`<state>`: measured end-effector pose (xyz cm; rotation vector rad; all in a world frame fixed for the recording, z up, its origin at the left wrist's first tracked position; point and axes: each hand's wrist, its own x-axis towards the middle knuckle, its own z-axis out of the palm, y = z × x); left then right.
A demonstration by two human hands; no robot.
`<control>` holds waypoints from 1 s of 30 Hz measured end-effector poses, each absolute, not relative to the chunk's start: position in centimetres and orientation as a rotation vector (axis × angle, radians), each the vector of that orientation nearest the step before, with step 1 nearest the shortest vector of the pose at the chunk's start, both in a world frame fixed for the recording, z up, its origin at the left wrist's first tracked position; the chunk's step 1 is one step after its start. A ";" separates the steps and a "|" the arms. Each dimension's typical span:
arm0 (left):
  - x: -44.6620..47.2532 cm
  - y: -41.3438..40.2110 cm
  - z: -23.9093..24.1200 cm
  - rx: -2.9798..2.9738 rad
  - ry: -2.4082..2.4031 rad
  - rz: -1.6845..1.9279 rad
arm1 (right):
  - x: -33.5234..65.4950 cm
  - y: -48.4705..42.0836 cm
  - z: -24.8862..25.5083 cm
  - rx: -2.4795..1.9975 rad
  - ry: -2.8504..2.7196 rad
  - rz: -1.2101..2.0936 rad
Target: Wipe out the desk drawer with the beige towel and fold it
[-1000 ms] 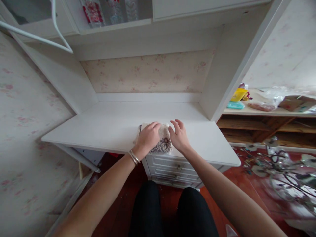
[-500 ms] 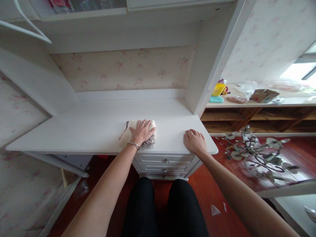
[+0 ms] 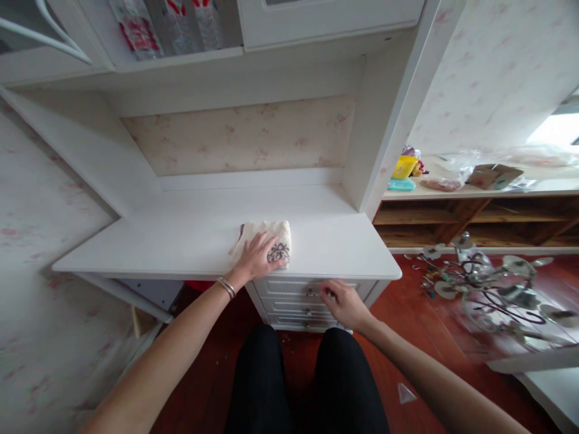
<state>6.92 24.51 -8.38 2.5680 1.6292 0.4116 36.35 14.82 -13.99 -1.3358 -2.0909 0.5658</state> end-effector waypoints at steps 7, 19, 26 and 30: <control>6.3 21.5 -11.1 2.657 1.844 0.406 | 31.0 15.3 -17.2 -1.846 -2.303 0.607; 6.0 22.8 -11.1 2.527 1.867 0.351 | 30.1 15.4 -17.8 -1.905 -2.264 0.618; 6.1 23.5 -10.6 2.493 1.866 0.342 | 29.9 14.7 -17.4 -1.936 -2.291 0.616; 6.4 23.4 -10.5 2.520 1.911 0.393 | 30.1 11.9 -16.7 -1.923 -2.327 0.672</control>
